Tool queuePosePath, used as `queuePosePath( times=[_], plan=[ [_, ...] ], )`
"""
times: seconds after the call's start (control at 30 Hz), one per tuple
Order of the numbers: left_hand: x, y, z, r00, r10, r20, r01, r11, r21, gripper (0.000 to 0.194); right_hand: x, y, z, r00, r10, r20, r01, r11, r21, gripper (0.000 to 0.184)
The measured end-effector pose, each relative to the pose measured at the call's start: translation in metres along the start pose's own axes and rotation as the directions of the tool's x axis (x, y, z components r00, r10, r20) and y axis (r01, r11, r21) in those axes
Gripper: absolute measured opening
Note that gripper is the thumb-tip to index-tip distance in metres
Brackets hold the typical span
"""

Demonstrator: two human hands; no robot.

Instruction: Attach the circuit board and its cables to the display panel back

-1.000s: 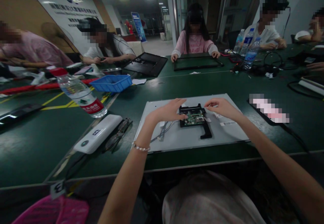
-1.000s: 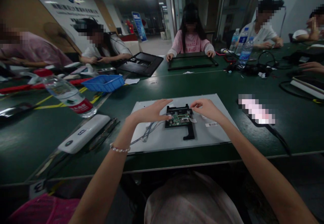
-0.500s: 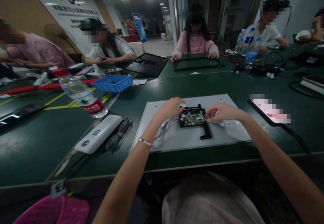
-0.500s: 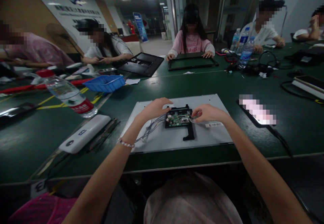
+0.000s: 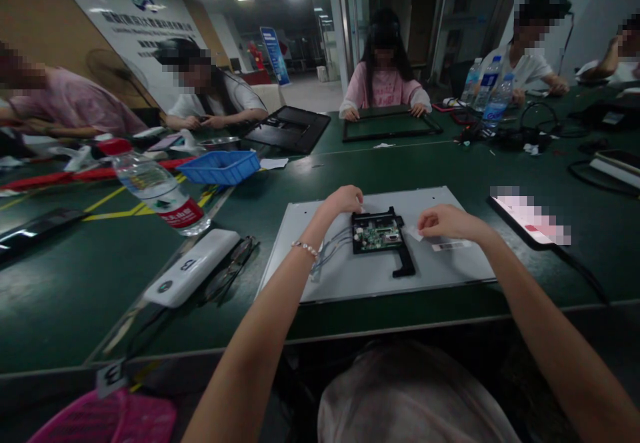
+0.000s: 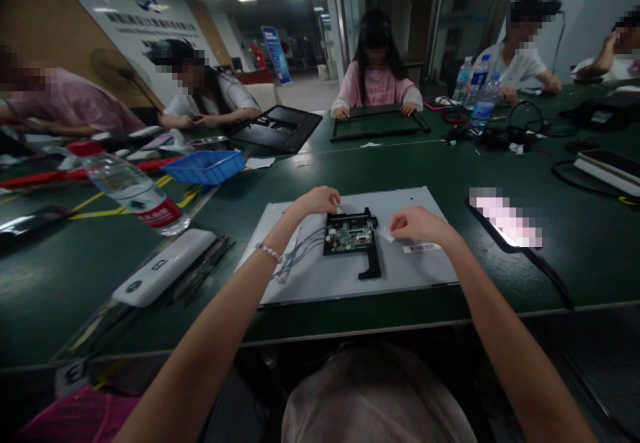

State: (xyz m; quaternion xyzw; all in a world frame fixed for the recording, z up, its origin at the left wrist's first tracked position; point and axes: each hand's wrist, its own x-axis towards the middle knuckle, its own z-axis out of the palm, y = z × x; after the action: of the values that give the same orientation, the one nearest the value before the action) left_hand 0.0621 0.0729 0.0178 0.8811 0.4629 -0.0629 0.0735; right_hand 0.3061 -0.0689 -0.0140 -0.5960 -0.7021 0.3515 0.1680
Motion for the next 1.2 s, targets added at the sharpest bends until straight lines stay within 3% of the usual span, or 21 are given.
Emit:
queuePosePath(
  times=[0.33,0.6,0.87,1.07,1.2],
  plan=[
    [0.013,0.005,0.002,0.997,-0.034,0.062,0.038,0.998,-0.058,0.024,-0.005,0.004,-0.002,0.993,0.016,-0.114,-0.031,0.991,-0.13,0.018],
    [0.024,0.005,-0.003,1.0,0.0,0.005,0.001,0.991,-0.134,0.026,-0.007,0.002,-0.003,0.976,0.005,-0.217,-0.039,0.987,-0.154,0.023],
    [0.039,0.009,0.006,0.999,0.008,-0.036,-0.013,0.987,-0.158,0.029,-0.001,0.01,-0.002,0.964,-0.035,-0.265,-0.02,0.979,-0.201,0.028],
    [0.005,0.0,-0.004,0.993,0.027,-0.115,-0.039,0.994,-0.106,0.037,0.002,0.006,0.003,0.923,-0.186,-0.337,0.125,0.973,-0.192,0.03],
    [-0.041,-0.009,-0.009,0.982,0.137,-0.128,-0.15,0.983,-0.104,0.063,0.0,0.003,0.006,0.944,-0.17,-0.284,0.123,0.976,-0.177,0.03]
  ],
)
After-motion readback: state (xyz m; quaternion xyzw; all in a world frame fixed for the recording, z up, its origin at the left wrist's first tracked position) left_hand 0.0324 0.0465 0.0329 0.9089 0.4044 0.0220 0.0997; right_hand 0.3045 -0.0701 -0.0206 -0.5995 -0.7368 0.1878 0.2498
